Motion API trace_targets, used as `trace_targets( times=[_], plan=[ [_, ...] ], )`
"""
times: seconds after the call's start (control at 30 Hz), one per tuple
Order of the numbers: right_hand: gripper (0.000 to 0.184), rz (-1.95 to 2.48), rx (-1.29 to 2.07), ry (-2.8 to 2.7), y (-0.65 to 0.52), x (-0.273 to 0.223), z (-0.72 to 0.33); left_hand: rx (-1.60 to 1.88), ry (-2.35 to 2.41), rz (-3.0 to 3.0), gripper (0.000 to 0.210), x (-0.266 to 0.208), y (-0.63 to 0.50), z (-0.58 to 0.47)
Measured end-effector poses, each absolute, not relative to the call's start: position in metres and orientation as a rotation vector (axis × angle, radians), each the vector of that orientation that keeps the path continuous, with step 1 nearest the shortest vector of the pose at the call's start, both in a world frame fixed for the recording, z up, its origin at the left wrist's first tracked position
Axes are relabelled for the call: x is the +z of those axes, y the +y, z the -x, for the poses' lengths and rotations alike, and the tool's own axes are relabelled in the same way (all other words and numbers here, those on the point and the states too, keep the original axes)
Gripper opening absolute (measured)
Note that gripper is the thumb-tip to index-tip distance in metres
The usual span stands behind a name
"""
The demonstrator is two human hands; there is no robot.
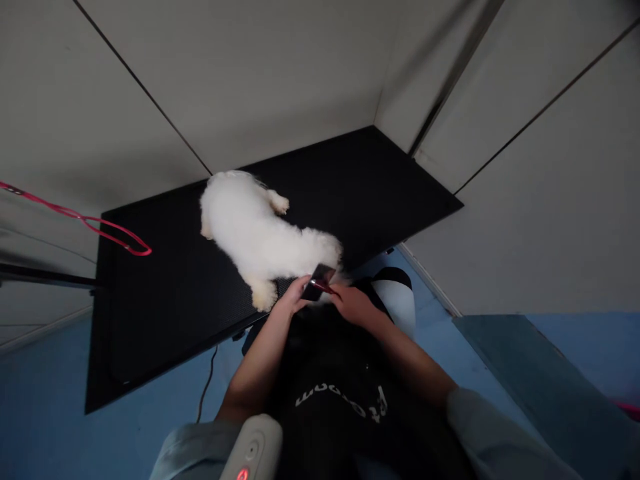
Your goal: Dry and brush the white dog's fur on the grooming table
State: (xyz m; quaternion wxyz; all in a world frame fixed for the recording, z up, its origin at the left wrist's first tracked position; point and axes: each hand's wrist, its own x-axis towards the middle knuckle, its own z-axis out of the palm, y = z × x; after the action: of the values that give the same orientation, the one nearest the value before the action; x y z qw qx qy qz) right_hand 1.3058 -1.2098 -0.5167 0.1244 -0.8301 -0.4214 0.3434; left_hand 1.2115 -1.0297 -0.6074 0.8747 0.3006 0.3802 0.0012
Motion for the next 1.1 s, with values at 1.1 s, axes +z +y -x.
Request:
trace_targets(
  times=[1.1],
  plan=[
    [0.035,2.396,0.882,-0.967,-1.231,-0.516,-1.298,0.110,0.751,-0.715,0.017,-0.598,-1.039,-1.200]
  ],
)
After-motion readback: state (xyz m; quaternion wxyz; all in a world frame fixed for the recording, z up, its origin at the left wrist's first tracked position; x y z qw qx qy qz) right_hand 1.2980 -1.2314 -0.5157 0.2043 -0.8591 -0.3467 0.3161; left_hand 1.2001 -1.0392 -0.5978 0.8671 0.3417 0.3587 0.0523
